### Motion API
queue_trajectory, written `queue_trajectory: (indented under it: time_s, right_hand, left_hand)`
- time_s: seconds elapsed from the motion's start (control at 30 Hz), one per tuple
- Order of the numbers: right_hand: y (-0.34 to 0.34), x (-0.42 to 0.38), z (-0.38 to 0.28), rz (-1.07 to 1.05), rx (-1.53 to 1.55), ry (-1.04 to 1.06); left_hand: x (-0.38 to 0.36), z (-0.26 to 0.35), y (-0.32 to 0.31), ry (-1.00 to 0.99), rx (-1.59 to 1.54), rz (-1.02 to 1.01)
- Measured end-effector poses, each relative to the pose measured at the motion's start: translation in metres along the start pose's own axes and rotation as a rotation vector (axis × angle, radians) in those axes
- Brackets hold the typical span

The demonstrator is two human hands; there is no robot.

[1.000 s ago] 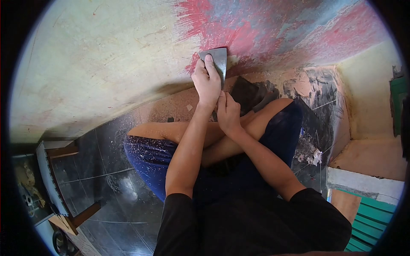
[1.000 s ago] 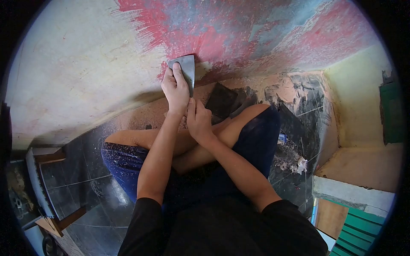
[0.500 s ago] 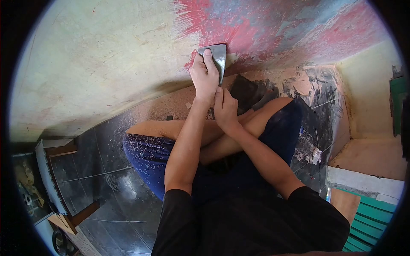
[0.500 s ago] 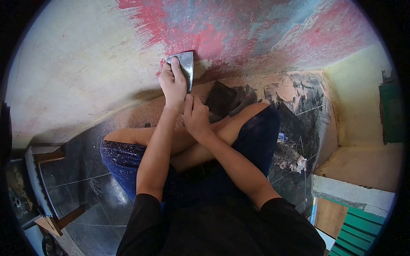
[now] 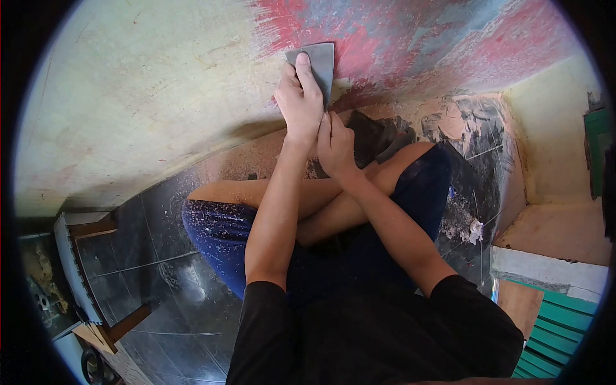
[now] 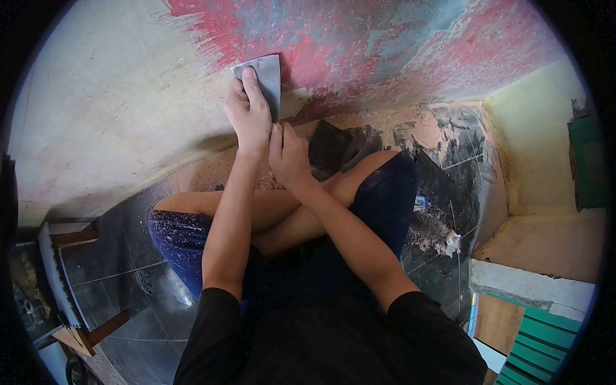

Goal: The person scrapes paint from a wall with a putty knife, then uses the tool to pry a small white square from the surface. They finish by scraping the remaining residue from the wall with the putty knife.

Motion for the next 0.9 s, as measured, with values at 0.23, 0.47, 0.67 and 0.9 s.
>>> queue_trajectory:
  time_s: [0.23,0.47,0.67,0.9]
  right_hand:
    - [-0.007,-0.03,0.0,-0.11,0.127,-0.189]
    - [-0.008,-0.037,0.004,-0.096,0.12,-0.218]
    - [-0.009,-0.037,0.005,-0.081,0.09,-0.186]
    - [-0.008,-0.032,0.001,-0.083,0.081,-0.2]
  left_hand:
    - [-0.029,-0.023,0.004,0.018,-0.028,0.02]
    - [-0.034,-0.029,0.005,0.089,0.003,-0.05]
    - [-0.032,-0.03,0.004,0.065,0.012,-0.036]
    - [-0.028,-0.025,0.004,0.08,0.008,-0.051]
Point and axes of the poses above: each hand's wrist, its own x-axis towards the middle knuckle, its own y-axis out of the back of the hand, z = x × y, the point moved 1 cm from there along x, towards the middle knuckle, and after that the axes turned 11 degrees about -z, right-handed, at the moved point
